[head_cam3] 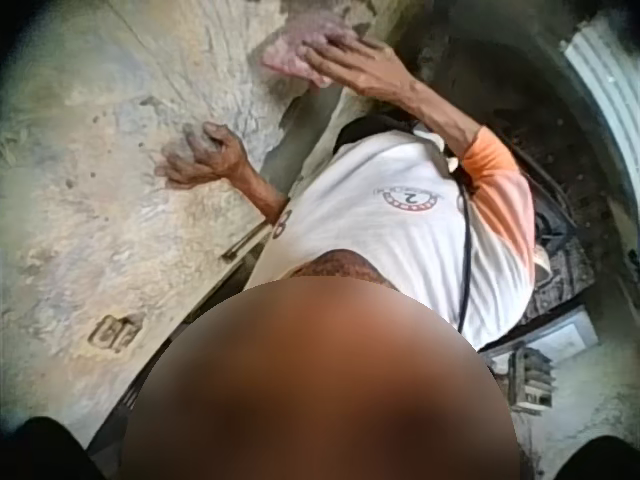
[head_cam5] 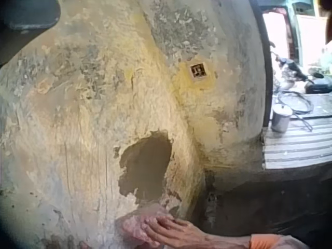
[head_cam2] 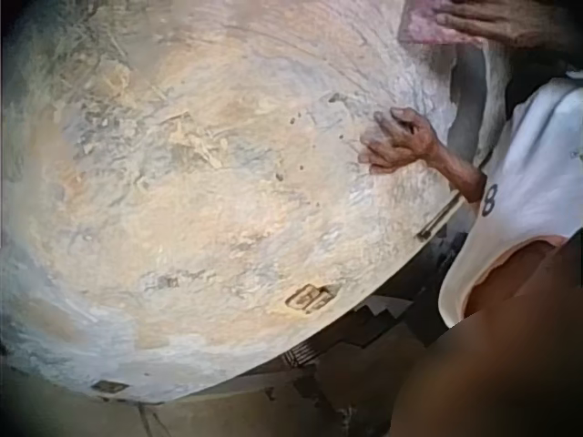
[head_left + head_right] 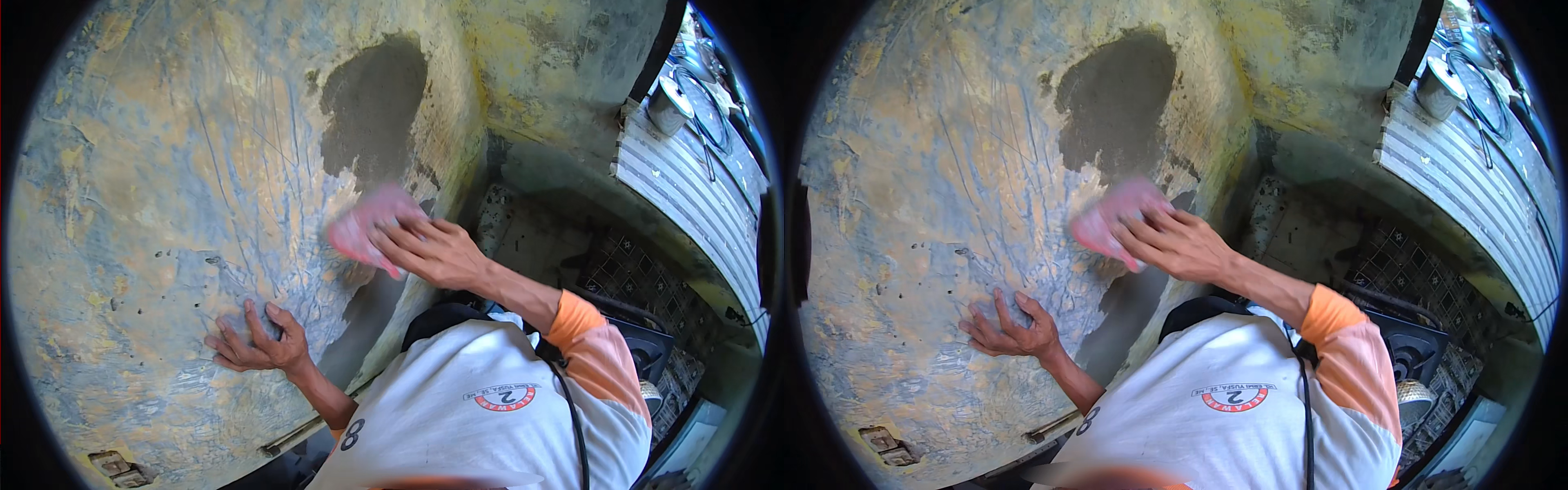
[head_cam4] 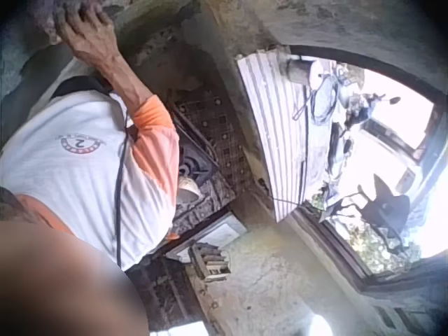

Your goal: The person patches a hole in a wall with cement mortar using a trowel to apply the mortar and a wooden float to smooth it.

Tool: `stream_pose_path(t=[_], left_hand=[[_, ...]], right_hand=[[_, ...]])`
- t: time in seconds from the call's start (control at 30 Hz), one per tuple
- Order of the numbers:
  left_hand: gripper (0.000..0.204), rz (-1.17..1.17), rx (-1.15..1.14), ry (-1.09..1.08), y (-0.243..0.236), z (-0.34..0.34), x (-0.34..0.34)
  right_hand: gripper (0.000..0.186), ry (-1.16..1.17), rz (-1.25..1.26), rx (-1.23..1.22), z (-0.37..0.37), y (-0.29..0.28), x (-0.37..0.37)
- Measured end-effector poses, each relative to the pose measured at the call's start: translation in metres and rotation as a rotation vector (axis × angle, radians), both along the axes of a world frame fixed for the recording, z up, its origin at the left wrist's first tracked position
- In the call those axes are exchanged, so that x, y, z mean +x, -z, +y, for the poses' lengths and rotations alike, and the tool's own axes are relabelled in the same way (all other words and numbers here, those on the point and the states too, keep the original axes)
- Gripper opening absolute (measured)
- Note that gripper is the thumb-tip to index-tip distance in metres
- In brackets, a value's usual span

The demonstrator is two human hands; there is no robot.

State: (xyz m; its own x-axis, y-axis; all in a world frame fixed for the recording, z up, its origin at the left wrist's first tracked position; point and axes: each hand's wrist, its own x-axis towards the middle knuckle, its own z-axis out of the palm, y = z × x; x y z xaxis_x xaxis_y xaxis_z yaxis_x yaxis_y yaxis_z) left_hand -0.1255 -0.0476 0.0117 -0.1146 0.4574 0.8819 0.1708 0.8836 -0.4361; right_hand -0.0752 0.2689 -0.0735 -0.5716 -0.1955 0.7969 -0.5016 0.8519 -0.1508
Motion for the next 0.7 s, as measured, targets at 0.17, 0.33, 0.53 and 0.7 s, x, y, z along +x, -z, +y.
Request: stream_pose_path(t=[0.17,0.33,0.53,0.7], left_hand=[[0.032,-0.053,-0.022,0.043,-0.002,-0.014,0.006],[0.039,-0.010,-0.086,-0.095,-0.013,-0.035,0.019],[0.048,-0.004,-0.143,-0.140,-0.013,-0.068,0.030],[0.050,0.022,-0.165,-0.135,-0.012,-0.065,0.025]], right_hand=[[0.045,0.247,-0.113,-0.675,0.061,0.082,-0.019],[0.051,0.218,-0.322,-1.057,0.059,0.126,-0.055],[0.047,0.046,-0.457,-0.909,-0.002,0.160,0.012],[0.048,0.446,-0.870,-1.205,0.062,0.190,-0.041]])
